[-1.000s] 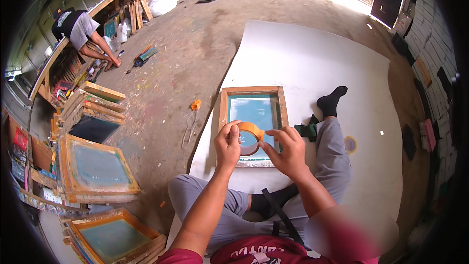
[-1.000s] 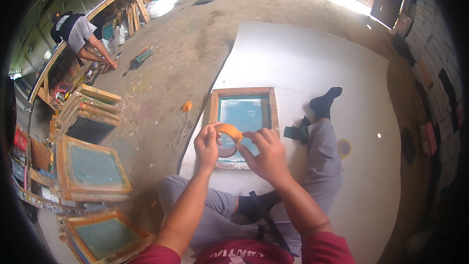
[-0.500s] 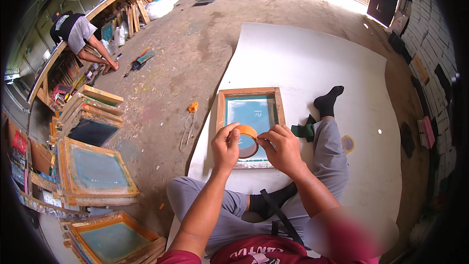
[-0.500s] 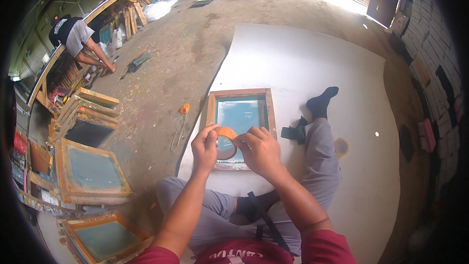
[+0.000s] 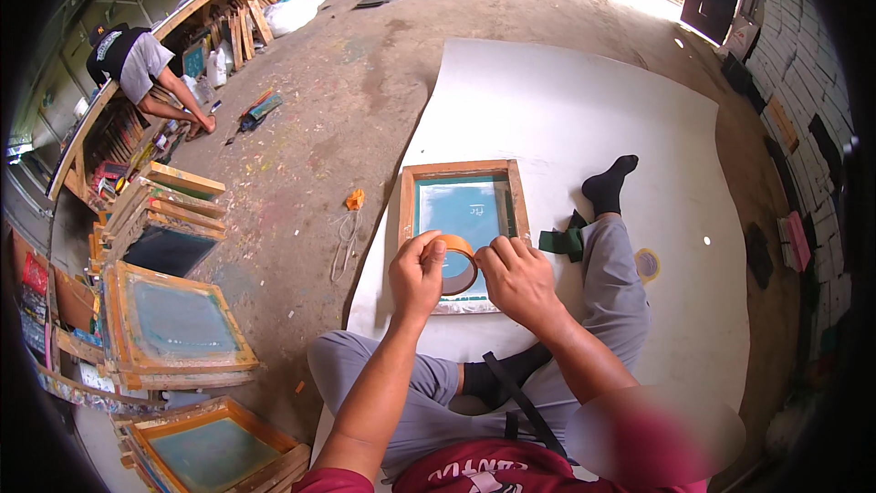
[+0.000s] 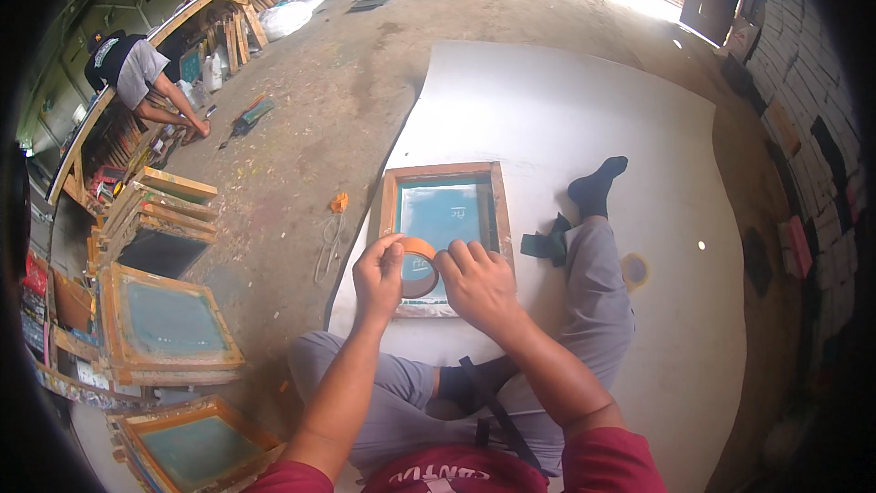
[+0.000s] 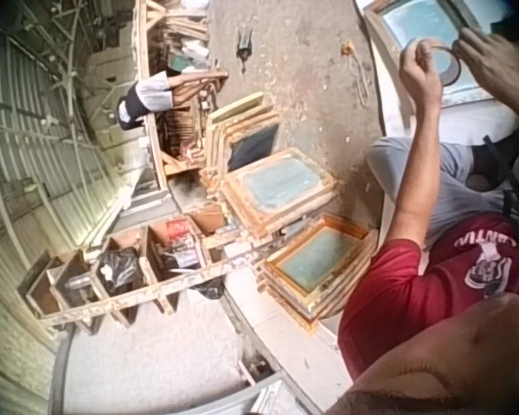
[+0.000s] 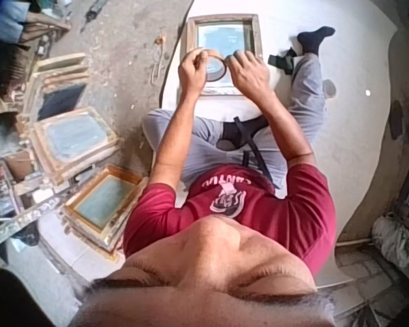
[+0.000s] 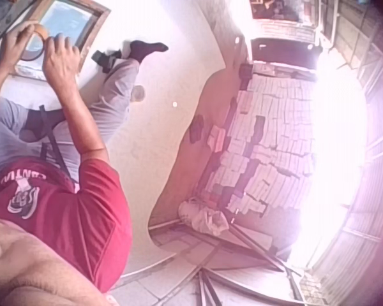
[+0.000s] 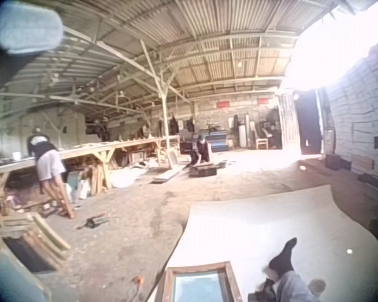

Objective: The person wipes a wooden screen printing frame with a green cloth, then applies orange tape to the edges of the frame. The person repeats this process on multiple frames, stacking them after each one is prepared.

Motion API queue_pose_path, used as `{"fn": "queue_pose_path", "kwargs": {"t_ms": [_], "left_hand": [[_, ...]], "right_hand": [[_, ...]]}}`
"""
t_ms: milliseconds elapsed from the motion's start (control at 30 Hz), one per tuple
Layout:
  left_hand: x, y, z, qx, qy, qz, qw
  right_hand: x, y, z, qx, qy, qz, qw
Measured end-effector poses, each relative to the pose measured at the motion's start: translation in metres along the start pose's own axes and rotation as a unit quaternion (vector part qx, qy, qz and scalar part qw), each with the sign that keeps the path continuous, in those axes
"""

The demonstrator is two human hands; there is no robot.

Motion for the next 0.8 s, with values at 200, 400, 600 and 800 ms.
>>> {"fn": "queue_pose_path", "kwargs": {"t_ms": [200,400,600,800], "left_hand": [[-0.002,0.006,0.003,-0.004,0.018,-0.016,1.000],[-0.004,0.002,0.009,-0.018,-0.009,-0.021,1.000],[0.000,-0.002,-0.001,0.023,0.014,-0.020,0.999],[0.000,-0.002,0.001,0.053,0.034,-0.022,0.998]], "right_hand": [[-0.004,0.009,-0.002,0.118,0.125,-0.014,0.985],[-0.014,0.015,-0.016,0.202,0.207,-0.018,0.957],[-0.003,-0.004,-0.002,0.120,0.057,-0.024,0.991],[-0.006,0.004,-0.004,0.055,0.000,0.010,0.998]]}}
Point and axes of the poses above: each hand's wrist, its own x-axis towards the middle knuckle, its own y-axis out of the palm, z = x × y, the point moved 3 cm from there along x, towards the middle knuckle, and after that the axes turned 3 degrees about -y, right-handed, at the moved point
